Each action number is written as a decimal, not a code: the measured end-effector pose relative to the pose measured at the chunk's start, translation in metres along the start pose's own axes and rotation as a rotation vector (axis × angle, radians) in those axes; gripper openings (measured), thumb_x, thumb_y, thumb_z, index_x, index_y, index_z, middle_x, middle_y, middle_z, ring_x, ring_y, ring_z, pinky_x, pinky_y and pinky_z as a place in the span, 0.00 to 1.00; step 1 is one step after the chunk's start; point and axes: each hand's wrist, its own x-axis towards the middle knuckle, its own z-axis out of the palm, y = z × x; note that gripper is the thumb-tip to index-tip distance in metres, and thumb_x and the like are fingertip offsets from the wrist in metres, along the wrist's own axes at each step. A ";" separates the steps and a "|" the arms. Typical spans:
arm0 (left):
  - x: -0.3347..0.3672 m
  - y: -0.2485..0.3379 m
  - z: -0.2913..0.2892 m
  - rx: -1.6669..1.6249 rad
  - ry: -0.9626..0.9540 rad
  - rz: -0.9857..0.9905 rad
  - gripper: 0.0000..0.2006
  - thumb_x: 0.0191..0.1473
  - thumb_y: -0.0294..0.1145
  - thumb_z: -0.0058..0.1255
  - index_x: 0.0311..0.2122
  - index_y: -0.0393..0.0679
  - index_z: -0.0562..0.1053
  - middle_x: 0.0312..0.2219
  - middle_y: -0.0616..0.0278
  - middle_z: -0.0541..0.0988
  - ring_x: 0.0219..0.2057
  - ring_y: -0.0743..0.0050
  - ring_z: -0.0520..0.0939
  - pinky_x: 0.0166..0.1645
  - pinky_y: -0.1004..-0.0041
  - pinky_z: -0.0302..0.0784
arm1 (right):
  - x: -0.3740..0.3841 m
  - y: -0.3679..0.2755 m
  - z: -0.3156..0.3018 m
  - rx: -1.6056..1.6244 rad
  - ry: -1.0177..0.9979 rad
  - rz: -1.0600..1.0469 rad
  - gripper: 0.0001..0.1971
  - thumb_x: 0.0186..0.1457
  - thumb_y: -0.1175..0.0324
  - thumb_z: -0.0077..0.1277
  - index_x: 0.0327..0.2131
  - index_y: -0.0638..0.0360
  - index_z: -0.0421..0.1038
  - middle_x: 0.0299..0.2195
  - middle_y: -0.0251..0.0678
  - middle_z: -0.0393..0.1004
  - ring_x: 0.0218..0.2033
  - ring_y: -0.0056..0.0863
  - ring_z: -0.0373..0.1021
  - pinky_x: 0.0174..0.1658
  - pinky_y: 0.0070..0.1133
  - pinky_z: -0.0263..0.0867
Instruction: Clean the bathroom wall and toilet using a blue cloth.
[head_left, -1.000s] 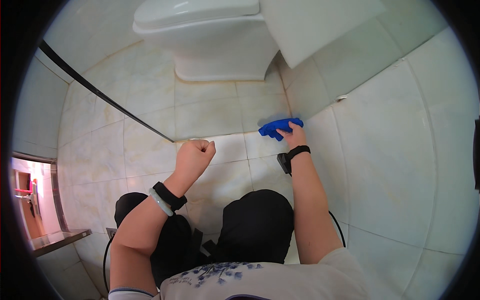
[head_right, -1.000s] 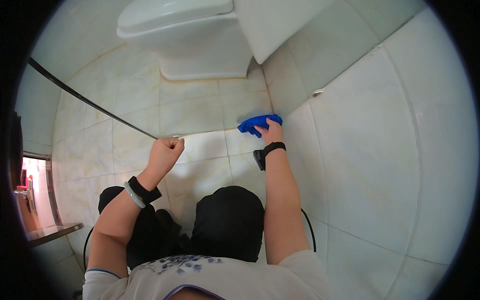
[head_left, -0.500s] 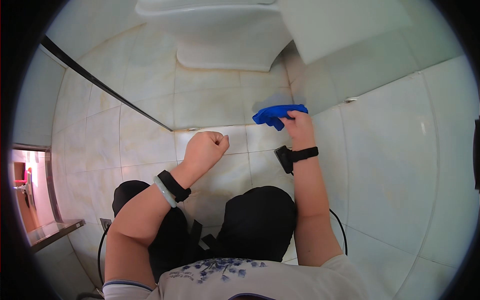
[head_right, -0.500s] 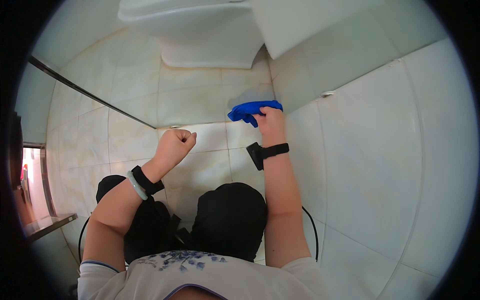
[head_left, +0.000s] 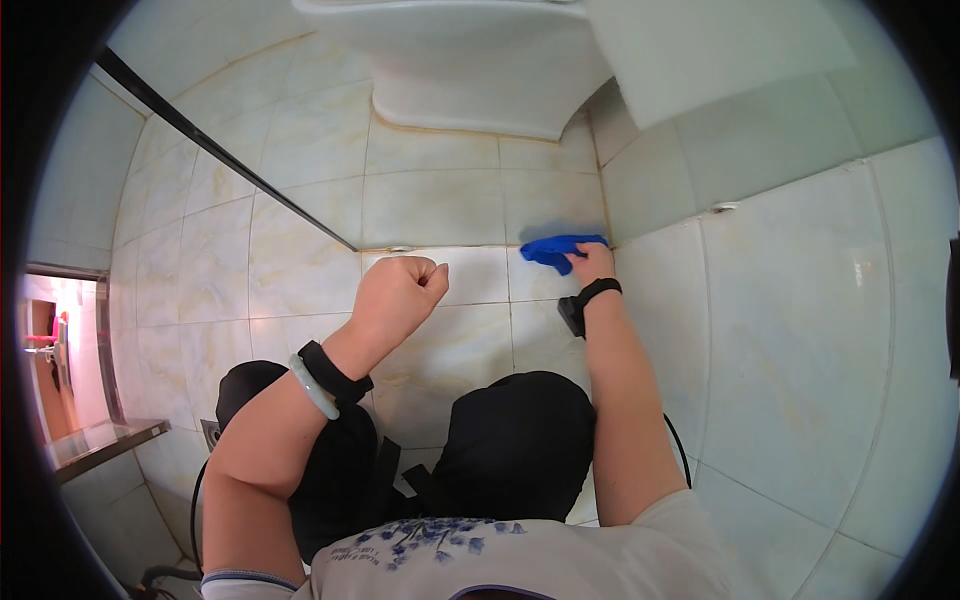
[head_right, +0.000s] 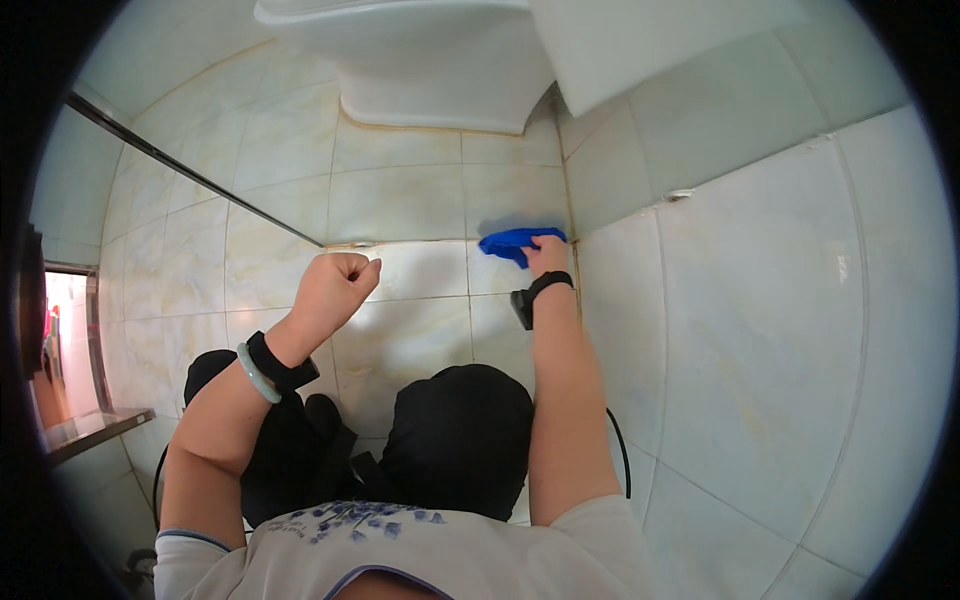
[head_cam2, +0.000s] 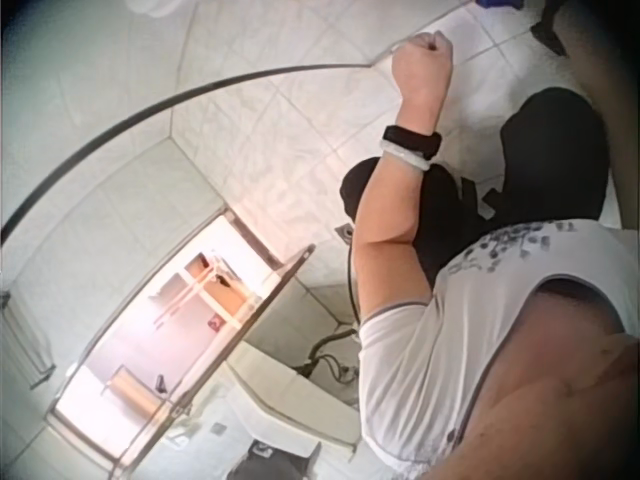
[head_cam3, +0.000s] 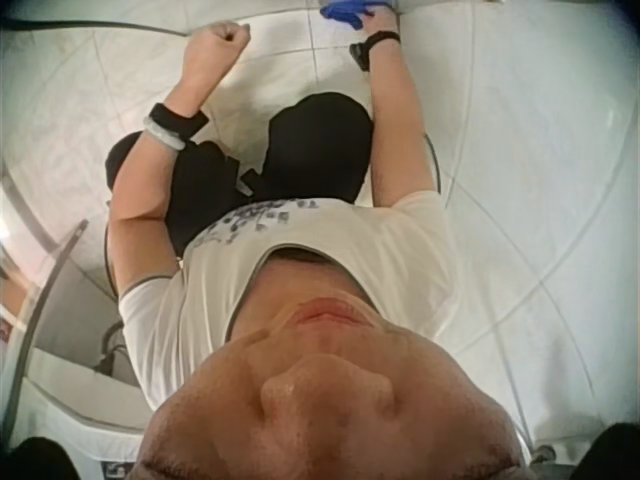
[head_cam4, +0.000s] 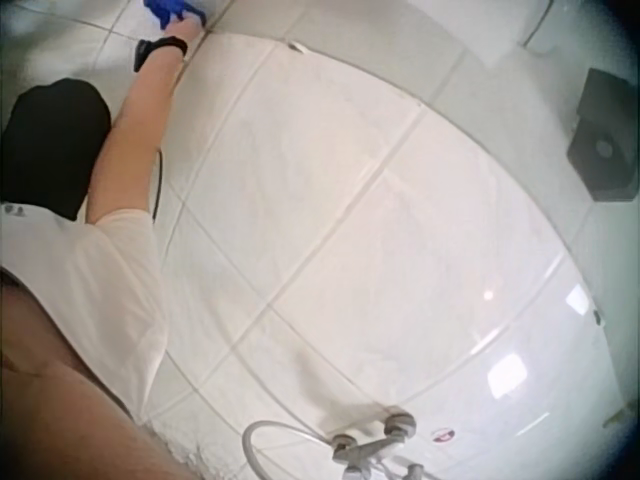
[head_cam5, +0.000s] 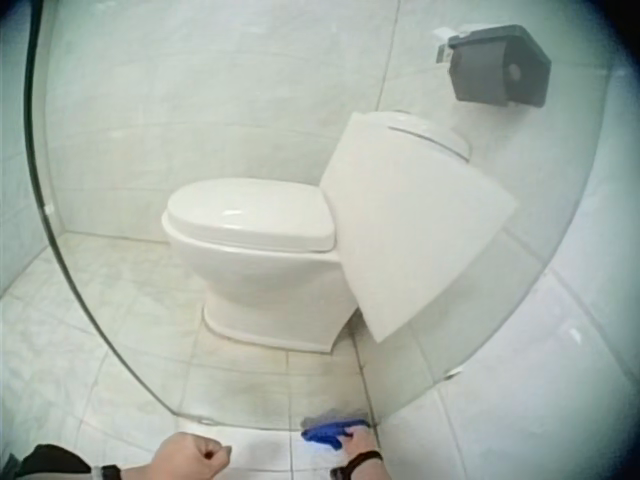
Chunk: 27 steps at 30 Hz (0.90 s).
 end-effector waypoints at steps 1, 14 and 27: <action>0.000 0.003 0.000 -0.002 -0.001 0.000 0.19 0.52 0.34 0.47 0.14 0.35 0.62 0.08 0.58 0.57 0.11 0.71 0.54 0.18 0.69 0.55 | 0.003 0.021 -0.003 -0.061 0.037 -0.001 0.13 0.42 0.73 0.60 0.32 0.71 0.73 0.31 0.46 0.76 0.33 0.32 0.73 0.40 0.24 0.68; -0.002 0.001 -0.004 0.040 0.018 0.049 0.19 0.51 0.34 0.47 0.14 0.35 0.63 0.08 0.55 0.59 0.11 0.65 0.56 0.18 0.68 0.57 | -0.003 -0.002 0.005 -0.034 -0.045 -0.003 0.12 0.45 0.75 0.55 0.35 0.70 0.72 0.33 0.48 0.75 0.35 0.39 0.72 0.41 0.27 0.69; 0.004 0.005 0.009 0.097 -0.093 0.008 0.16 0.49 0.37 0.46 0.15 0.39 0.70 0.12 0.51 0.69 0.15 0.52 0.69 0.23 0.63 0.66 | -0.020 -0.131 -0.099 1.775 -0.317 0.461 0.09 0.51 0.80 0.43 0.38 0.72 0.64 0.38 0.50 0.70 0.40 0.44 0.69 0.51 0.43 0.64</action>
